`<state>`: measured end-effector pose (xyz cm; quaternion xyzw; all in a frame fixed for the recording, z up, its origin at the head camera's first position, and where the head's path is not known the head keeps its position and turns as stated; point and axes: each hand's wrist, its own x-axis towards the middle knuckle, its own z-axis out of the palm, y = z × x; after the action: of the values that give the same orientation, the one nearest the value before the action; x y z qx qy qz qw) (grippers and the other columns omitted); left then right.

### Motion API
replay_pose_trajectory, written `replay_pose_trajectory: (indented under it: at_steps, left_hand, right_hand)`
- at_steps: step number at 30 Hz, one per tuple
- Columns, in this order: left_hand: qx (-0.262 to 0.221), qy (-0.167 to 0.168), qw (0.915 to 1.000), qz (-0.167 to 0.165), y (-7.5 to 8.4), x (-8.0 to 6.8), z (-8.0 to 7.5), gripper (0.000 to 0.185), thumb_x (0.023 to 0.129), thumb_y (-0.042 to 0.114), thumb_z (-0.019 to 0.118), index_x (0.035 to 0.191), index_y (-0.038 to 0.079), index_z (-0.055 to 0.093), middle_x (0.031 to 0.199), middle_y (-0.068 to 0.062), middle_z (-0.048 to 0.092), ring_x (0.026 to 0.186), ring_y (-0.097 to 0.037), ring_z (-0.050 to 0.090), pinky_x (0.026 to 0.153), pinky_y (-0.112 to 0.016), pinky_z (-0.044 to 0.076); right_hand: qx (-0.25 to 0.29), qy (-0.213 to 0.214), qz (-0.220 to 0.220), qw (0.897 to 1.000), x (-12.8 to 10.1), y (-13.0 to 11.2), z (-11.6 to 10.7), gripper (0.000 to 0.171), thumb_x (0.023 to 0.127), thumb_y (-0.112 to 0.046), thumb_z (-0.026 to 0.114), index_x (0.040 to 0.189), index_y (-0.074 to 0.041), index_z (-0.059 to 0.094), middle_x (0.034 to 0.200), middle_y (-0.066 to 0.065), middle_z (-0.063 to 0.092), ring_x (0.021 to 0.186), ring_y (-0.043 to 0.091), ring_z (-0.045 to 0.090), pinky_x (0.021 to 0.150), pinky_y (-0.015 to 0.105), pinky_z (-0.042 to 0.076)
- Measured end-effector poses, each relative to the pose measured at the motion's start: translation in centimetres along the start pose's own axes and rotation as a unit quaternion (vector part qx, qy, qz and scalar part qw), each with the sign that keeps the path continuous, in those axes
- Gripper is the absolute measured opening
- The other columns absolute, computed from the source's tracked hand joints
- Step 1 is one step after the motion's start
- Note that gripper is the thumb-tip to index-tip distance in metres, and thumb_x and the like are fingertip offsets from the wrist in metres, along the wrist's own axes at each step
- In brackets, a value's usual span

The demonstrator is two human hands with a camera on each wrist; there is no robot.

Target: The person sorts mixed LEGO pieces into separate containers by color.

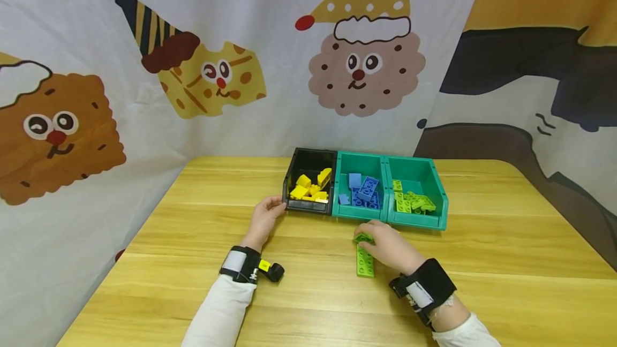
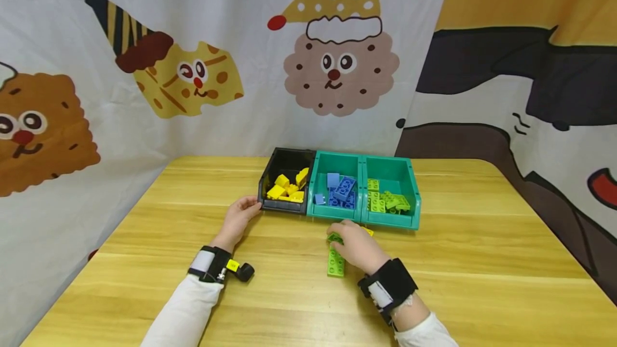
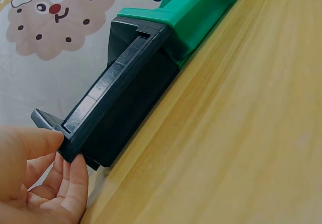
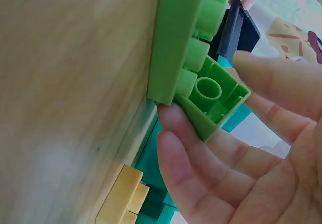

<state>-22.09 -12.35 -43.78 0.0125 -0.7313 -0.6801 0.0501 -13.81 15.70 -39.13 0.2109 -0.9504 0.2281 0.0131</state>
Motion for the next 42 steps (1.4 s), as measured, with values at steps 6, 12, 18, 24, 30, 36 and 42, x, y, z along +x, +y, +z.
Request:
replay_pose_trajectory:
  at_steps: [6,12,18,24,30,36,42]
  left_hand:
    - [0.004,0.007,1.0,-0.002,0.0,0.0,-0.1,0.025,0.091,0.003,0.059,0.113,-0.008,0.06,0.103,-0.016,0.062,0.084,-0.007,0.055,0.084,-0.027,0.05]
    - [0.01,0.01,0.9999,-0.008,-0.2,0.2,-0.2,0.024,0.09,0.004,0.06,0.112,-0.006,0.061,0.103,-0.015,0.062,0.087,-0.011,0.055,0.083,-0.026,0.05]
    - [0.01,0.01,0.9999,-0.01,0.0,0.2,-0.3,0.024,0.09,0.004,0.059,0.112,-0.006,0.061,0.103,-0.015,0.062,0.087,-0.01,0.055,0.082,-0.024,0.049]
    - [0.012,0.008,0.9998,-0.012,0.1,0.3,-0.3,0.024,0.091,0.006,0.06,0.112,-0.005,0.061,0.105,-0.015,0.062,0.09,-0.013,0.056,0.084,-0.026,0.049]
    - [0.008,0.005,0.9999,-0.01,0.1,0.4,-0.2,0.024,0.091,0.005,0.059,0.113,-0.006,0.061,0.106,-0.016,0.062,0.093,-0.014,0.056,0.086,-0.027,0.05]
    - [0.01,0.006,0.9999,-0.008,0.0,0.3,0.0,0.023,0.091,0.005,0.059,0.111,-0.006,0.061,0.104,-0.016,0.062,0.092,-0.014,0.058,0.083,-0.025,0.05]
    - [0.015,0.005,0.9999,-0.007,0.1,0.1,0.0,0.023,0.091,0.005,0.059,0.111,-0.006,0.061,0.104,-0.016,0.062,0.094,-0.016,0.057,0.082,-0.025,0.049]
  right_hand:
    - [0.0,0.029,-0.013,0.999,0.3,0.2,-0.2,0.014,0.086,-0.003,0.066,0.099,-0.008,0.068,0.098,0.006,0.067,0.094,0.024,0.063,0.083,0.041,0.053]
    - [0.011,0.045,0.004,0.999,0.4,0.2,-0.3,0.018,0.088,-0.008,0.065,0.106,-0.006,0.067,0.109,0.011,0.067,0.105,0.03,0.062,0.089,0.046,0.051]
    - [0.021,0.057,0.02,0.998,0.5,0.3,-0.5,0.022,0.088,-0.012,0.066,0.109,-0.005,0.067,0.111,0.013,0.066,0.099,0.028,0.062,0.085,0.044,0.053]
    - [0.024,0.082,0.015,0.996,0.5,0.6,-0.9,0.023,0.088,-0.011,0.067,0.109,-0.005,0.067,0.109,0.015,0.067,0.087,0.023,0.063,0.075,0.039,0.055]
    - [0.029,0.081,0.033,0.996,0.4,1.1,-1.4,0.024,0.088,-0.012,0.066,0.111,-0.006,0.066,0.108,0.015,0.066,0.067,0.011,0.052,0.057,0.024,0.045]
    - [0.033,0.082,0.05,0.995,0.1,1.7,-2.2,0.026,0.089,-0.013,0.065,0.114,-0.005,0.064,0.103,0.016,0.065,0.055,0.01,0.045,0.048,0.023,0.038]
    - [0.041,0.089,0.061,0.993,-0.1,2.4,-3.2,0.028,0.09,-0.013,0.063,0.117,-0.004,0.062,0.105,0.016,0.065,0.051,0.011,0.043,0.044,0.023,0.036]
